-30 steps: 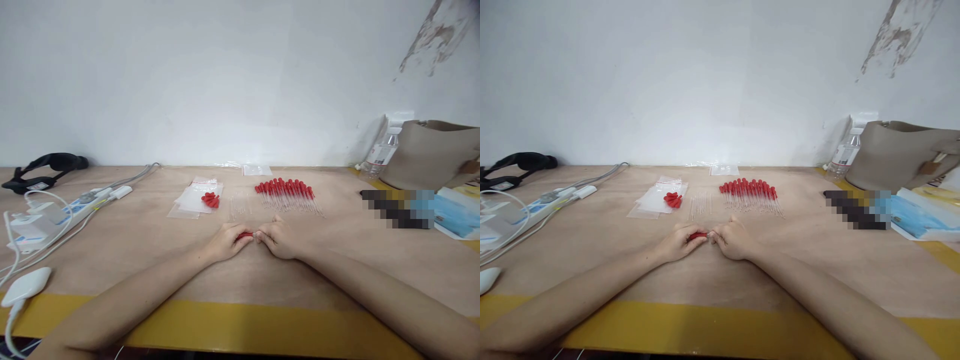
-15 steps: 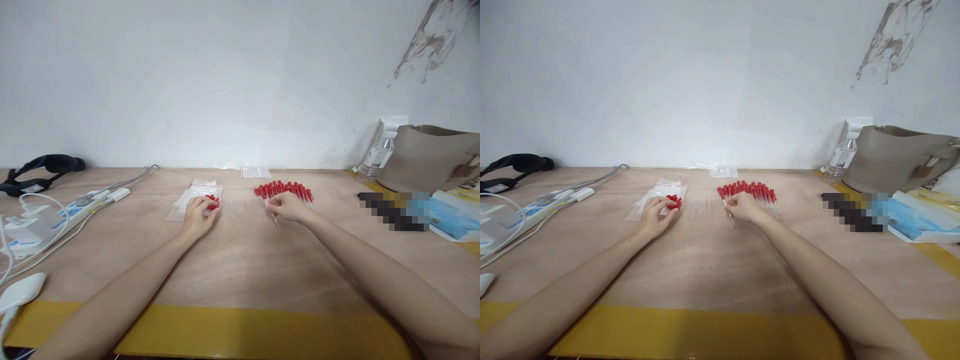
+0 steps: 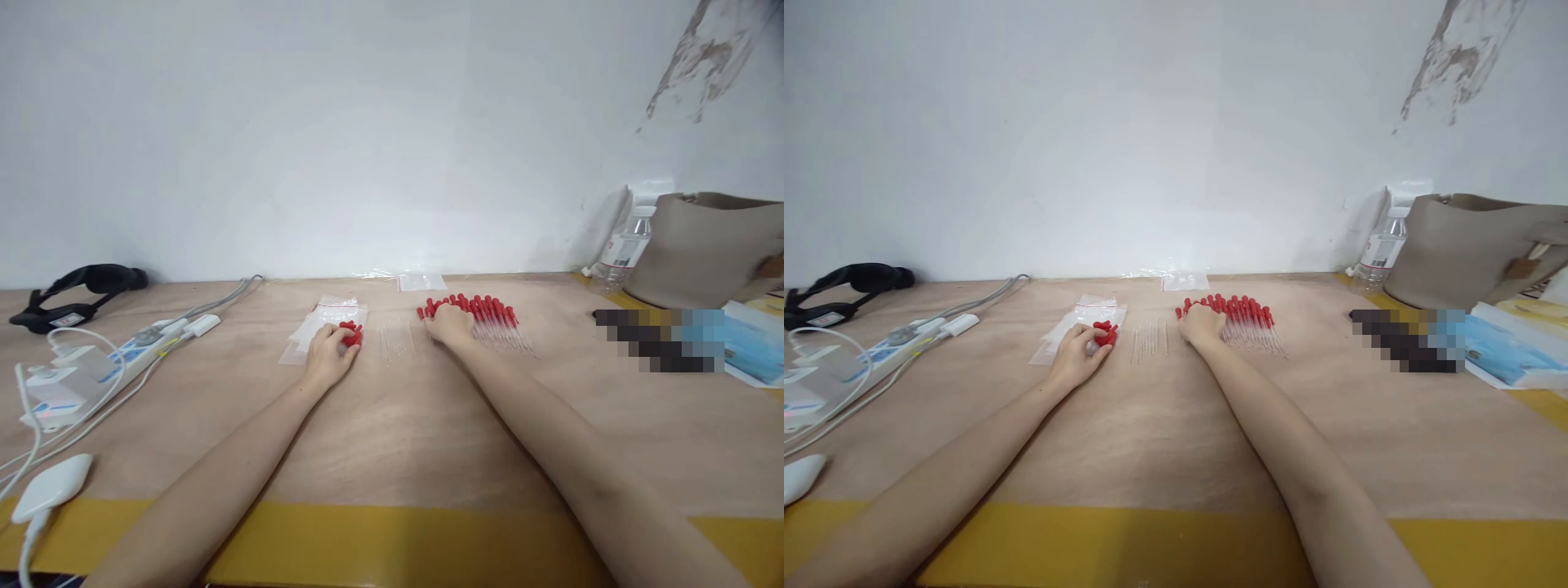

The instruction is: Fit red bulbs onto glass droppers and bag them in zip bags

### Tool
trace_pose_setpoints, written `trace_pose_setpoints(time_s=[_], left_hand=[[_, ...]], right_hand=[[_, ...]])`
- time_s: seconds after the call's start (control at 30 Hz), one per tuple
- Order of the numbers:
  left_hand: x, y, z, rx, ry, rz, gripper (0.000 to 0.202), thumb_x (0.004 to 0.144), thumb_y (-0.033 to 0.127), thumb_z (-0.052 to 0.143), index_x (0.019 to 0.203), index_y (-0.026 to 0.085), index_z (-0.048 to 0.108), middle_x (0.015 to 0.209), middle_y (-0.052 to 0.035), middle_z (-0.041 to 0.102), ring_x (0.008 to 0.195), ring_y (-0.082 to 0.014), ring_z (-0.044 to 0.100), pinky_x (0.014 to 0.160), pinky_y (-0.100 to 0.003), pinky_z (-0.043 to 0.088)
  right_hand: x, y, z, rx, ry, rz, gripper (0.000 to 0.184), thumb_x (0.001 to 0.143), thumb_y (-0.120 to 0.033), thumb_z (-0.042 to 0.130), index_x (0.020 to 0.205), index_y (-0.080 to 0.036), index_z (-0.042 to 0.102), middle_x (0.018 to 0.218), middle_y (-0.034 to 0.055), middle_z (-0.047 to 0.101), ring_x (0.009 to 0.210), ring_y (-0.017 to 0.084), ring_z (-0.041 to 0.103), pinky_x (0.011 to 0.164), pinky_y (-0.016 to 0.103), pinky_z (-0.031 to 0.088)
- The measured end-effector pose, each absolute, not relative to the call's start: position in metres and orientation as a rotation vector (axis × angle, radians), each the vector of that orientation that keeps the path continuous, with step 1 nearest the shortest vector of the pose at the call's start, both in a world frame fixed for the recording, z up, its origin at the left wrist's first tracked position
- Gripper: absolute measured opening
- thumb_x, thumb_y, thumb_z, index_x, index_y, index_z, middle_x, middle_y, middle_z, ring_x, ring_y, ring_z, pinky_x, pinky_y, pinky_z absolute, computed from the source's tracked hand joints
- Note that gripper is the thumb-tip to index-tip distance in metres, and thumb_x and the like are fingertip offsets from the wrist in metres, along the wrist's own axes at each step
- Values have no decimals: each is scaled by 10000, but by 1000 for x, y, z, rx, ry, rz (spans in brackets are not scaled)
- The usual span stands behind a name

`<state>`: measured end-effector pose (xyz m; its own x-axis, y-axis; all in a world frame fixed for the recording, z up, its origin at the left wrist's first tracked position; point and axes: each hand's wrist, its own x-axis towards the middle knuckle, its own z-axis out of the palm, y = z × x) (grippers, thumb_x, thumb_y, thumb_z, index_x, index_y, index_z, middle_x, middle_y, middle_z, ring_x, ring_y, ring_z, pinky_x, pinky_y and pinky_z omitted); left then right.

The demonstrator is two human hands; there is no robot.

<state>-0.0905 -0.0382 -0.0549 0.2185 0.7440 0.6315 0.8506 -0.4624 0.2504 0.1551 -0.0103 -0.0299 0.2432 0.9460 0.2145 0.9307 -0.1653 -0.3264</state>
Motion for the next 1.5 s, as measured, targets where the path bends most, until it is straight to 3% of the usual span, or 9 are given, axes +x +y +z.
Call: trace_pose_setpoints(time_s=[0.3,0.47,0.63,0.83,1.07,1.3,1.5], left_hand=[[-88,-36,-55,-2331,-1643,-1015,193,741,311,553,891,200,603,870,-37,582,804,-186,564,722,-294,437],[-89,-35,-57,-2333,-1653,-1003,195,760,336,523,863,196,611,885,-39,579,776,-179,572,674,-277,435],[-88,-36,-56,-2325,-1690,-1022,190,772,337,501,849,202,610,879,-34,573,768,-174,572,673,-277,432],[-88,-36,-54,-2339,-1723,-1042,146,761,310,506,793,193,588,840,-30,554,704,-157,563,662,-276,427],[-88,-35,-55,-2355,-1786,-1071,74,747,275,520,758,202,510,804,-15,581,720,-164,557,654,-273,420],[-87,-37,-54,-2370,-1784,-1112,63,761,252,508,809,210,503,813,-5,601,723,-154,565,642,-259,421],[-88,-37,-55,-2304,-1713,-1147,184,799,259,463,942,190,555,900,-47,571,790,-168,566,700,-275,436]], right_hand=[[153,-13,-29,-2159,-1764,20,325,784,-410,432,816,-155,630,827,111,634,812,244,570,785,406,291],[157,-15,-29,-2144,-1788,-39,253,766,-327,465,829,-146,630,811,106,633,819,241,567,812,407,247],[161,-15,-29,-2154,-1766,7,351,772,-439,431,811,-155,634,768,105,629,784,240,568,768,398,281],[163,-17,-27,-2144,-1771,38,198,726,-300,496,800,-173,630,755,81,627,795,220,566,763,365,281],[156,-15,-31,-2165,-1757,41,359,716,-486,477,767,-158,615,725,84,622,748,230,567,775,400,269],[152,-14,-36,-2149,-1779,-51,238,759,-296,437,748,-134,611,766,114,632,745,230,573,768,394,248],[137,-25,-34,-2027,-1917,-81,368,787,-449,390,720,-166,616,748,85,637,746,224,571,803,404,213]])
